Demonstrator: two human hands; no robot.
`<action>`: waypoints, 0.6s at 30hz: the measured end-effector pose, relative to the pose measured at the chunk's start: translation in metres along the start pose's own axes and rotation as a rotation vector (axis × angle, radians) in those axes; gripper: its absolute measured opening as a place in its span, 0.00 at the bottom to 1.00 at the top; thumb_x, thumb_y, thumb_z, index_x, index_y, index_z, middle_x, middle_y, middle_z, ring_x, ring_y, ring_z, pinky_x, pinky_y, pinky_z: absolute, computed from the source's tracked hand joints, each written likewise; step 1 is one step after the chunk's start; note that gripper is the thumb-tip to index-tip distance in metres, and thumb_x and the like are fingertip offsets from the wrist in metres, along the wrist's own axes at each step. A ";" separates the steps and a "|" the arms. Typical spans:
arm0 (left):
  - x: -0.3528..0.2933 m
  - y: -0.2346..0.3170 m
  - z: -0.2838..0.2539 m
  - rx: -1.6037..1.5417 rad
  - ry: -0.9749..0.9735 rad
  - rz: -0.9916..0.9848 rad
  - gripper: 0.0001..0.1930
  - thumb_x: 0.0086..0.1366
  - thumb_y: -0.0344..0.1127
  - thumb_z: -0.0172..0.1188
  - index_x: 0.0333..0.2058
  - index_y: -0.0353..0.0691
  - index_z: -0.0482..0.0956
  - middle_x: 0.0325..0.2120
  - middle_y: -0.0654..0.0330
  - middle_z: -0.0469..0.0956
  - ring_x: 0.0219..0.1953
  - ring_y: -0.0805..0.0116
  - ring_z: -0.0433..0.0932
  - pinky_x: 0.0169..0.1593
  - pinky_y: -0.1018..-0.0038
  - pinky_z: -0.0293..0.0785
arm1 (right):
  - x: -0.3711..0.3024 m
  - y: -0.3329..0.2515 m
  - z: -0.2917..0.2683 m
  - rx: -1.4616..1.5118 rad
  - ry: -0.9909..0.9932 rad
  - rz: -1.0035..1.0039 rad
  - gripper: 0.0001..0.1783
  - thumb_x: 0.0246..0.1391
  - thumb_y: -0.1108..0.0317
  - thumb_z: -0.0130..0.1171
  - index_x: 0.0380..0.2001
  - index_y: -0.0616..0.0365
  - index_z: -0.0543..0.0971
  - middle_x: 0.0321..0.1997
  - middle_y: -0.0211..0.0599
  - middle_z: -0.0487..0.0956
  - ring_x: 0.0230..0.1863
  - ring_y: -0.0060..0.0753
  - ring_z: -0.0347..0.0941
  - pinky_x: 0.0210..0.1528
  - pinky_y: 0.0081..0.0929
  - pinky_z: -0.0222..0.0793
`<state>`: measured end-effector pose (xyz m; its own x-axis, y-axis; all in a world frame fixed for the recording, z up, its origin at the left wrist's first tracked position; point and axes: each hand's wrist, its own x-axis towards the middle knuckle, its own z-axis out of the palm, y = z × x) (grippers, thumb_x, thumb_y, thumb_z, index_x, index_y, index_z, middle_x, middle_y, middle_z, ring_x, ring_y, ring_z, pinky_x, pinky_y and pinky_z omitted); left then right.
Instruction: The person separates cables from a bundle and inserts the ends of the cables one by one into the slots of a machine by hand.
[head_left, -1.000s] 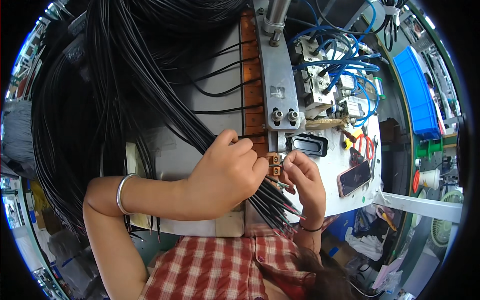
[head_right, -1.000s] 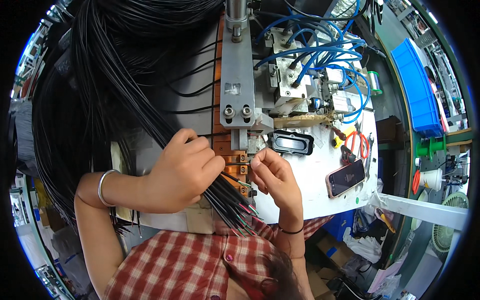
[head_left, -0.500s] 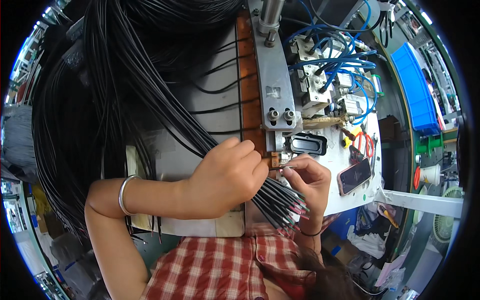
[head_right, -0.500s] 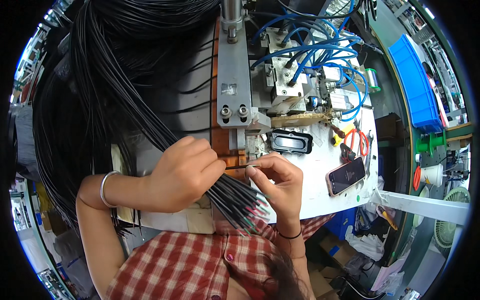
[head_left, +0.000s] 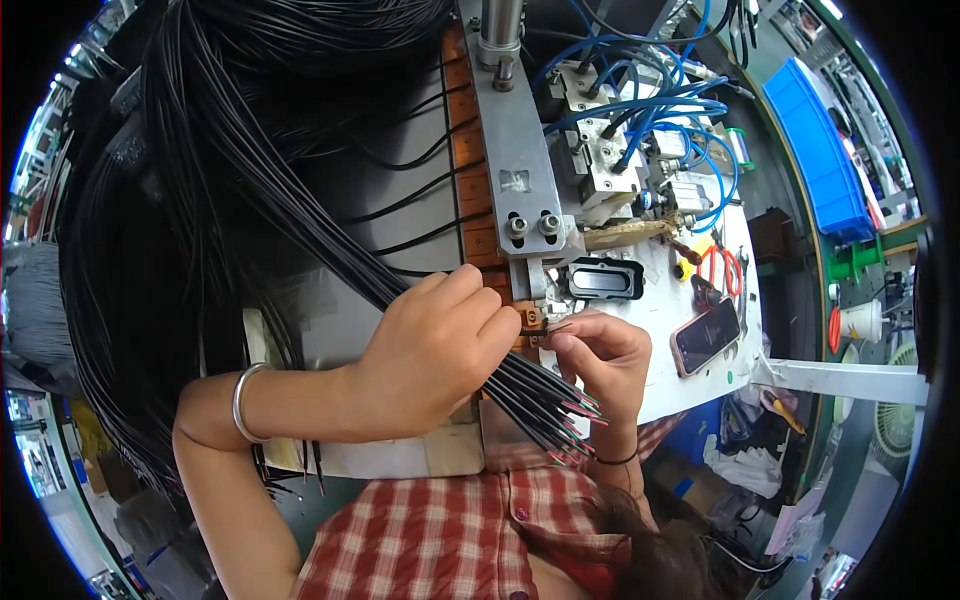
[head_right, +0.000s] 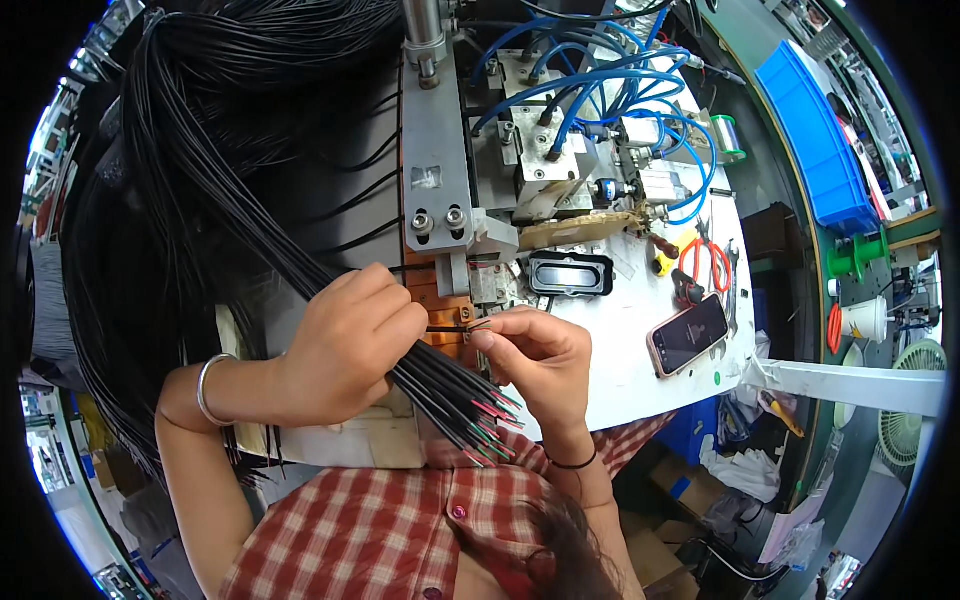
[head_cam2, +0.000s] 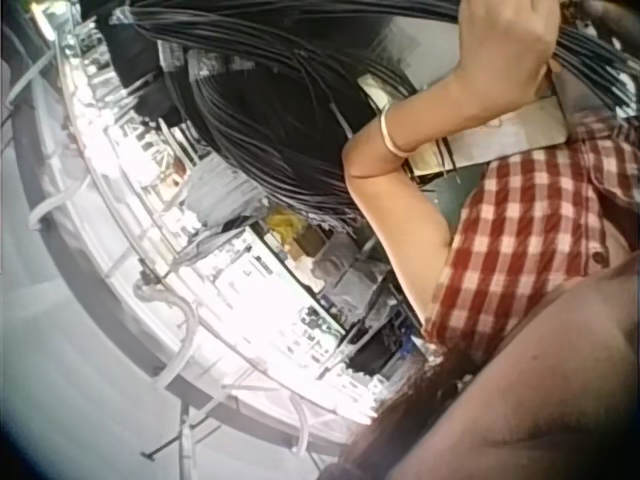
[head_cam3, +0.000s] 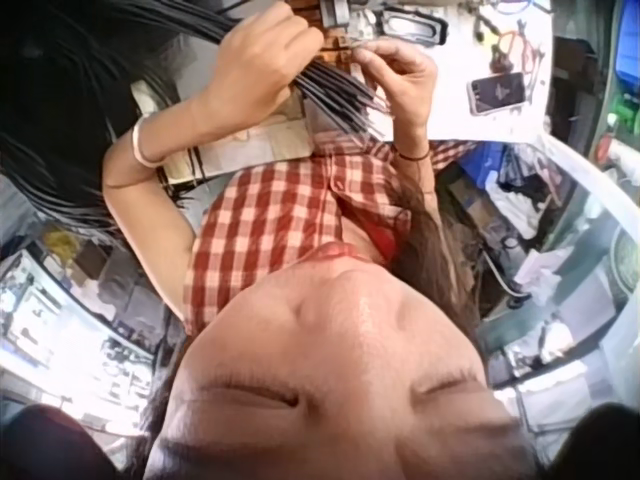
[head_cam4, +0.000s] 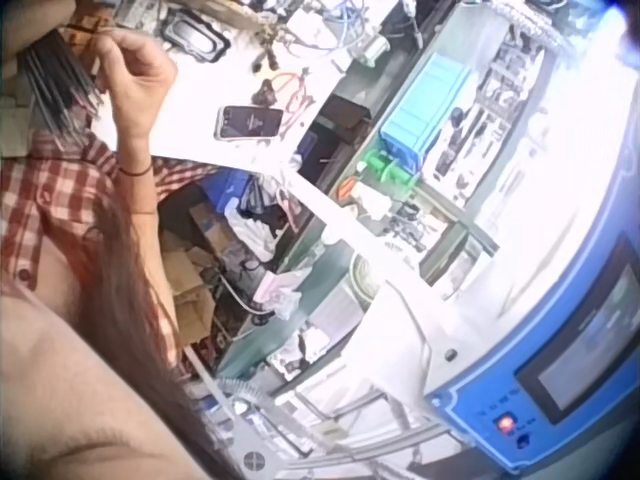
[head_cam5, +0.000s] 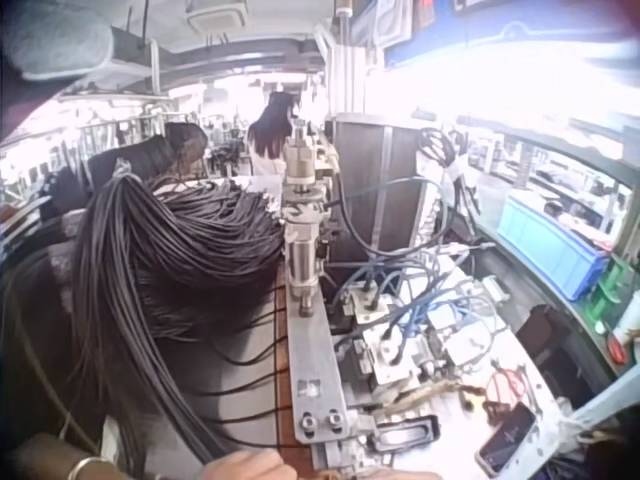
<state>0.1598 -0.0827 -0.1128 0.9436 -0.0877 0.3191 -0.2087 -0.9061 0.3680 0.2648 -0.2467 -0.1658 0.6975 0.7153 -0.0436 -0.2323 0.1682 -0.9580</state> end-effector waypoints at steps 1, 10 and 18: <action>0.000 0.000 0.000 -0.001 -0.002 0.002 0.11 0.34 0.22 0.54 0.20 0.37 0.64 0.20 0.57 0.63 0.27 0.59 0.63 0.29 0.68 0.62 | -0.001 0.001 0.001 -0.036 0.014 -0.069 0.02 0.46 0.81 0.56 0.27 0.69 0.77 0.26 0.39 0.76 0.17 0.15 0.66 0.16 0.11 0.58; -0.003 -0.004 0.001 -0.017 -0.008 0.057 0.10 0.34 0.24 0.56 0.20 0.37 0.66 0.18 0.59 0.62 0.26 0.61 0.64 0.29 0.69 0.60 | 0.008 -0.001 -0.012 0.284 -0.360 0.234 0.04 0.45 0.80 0.58 0.28 0.69 0.76 0.25 0.39 0.76 0.16 0.15 0.65 0.15 0.09 0.58; -0.002 -0.004 0.001 0.010 -0.049 0.039 0.10 0.36 0.25 0.56 0.23 0.36 0.70 0.18 0.60 0.63 0.26 0.62 0.64 0.30 0.70 0.60 | 0.005 0.000 -0.005 -0.051 -0.055 0.106 0.04 0.45 0.78 0.59 0.27 0.67 0.76 0.22 0.36 0.75 0.15 0.14 0.64 0.14 0.09 0.56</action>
<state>0.1587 -0.0797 -0.1159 0.9465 -0.1426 0.2896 -0.2427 -0.9058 0.3472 0.2714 -0.2468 -0.1671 0.6325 0.7634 -0.1308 -0.2669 0.0562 -0.9621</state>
